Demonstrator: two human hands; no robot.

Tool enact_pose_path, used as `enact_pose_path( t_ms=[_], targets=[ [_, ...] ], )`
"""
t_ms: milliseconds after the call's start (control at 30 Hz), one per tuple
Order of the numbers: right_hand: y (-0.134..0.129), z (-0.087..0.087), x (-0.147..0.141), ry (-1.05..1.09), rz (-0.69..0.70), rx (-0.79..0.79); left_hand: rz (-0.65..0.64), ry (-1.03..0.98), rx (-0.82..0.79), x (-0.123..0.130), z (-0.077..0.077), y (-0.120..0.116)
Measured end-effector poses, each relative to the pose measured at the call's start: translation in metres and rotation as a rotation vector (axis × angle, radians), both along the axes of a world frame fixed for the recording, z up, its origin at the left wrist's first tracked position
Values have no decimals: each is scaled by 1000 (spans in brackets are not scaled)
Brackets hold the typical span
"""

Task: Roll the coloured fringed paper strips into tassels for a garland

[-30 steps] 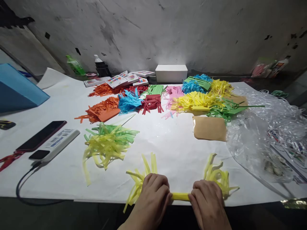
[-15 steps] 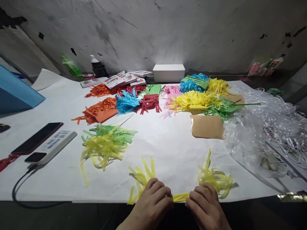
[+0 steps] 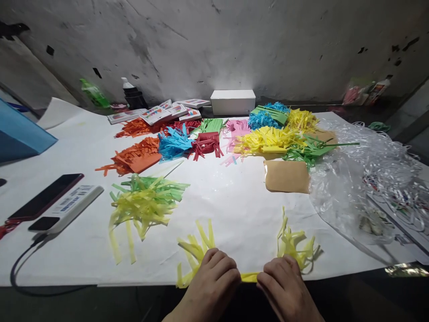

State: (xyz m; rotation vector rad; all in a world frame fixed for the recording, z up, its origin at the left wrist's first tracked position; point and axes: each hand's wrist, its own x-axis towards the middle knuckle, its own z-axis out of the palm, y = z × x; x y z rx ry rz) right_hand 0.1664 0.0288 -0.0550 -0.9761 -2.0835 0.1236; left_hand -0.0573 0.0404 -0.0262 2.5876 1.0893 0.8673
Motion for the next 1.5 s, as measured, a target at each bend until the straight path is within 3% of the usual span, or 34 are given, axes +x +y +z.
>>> enact_pose_path(
  t_ms=[167,400,467,633,767,900,1033,1100,1200,1400,1500],
  targets=[
    [1,2,-1,-17,10,-117,24,33,-218,3,13,-2],
    [1,12,-14,-128,-218,-126,184,118,-448,16,26,-1],
    [1,13,-18,-89,-218,-74,200,150,-471,18,26,0],
    [1,7,-23,-72,-24,158,203,168,-498,18,26,0],
    [-3,14,-17,-41,-29,227,174,141,-564,17,35,-4],
    [-8,51,-1,-87,57,270,89,-45,-777,21,49,-10],
    [-14,75,8,-14,-5,292,84,-408,-1094,34,54,-13],
    [-17,73,8,99,-73,258,60,-598,-1204,43,53,-13],
    [-21,65,9,209,-142,239,28,-773,-1240,54,49,-14],
    [-20,60,23,163,-182,322,27,-867,-1244,76,45,-12],
    [-17,54,31,185,-156,283,18,-940,-1256,85,44,-9]
  ],
)
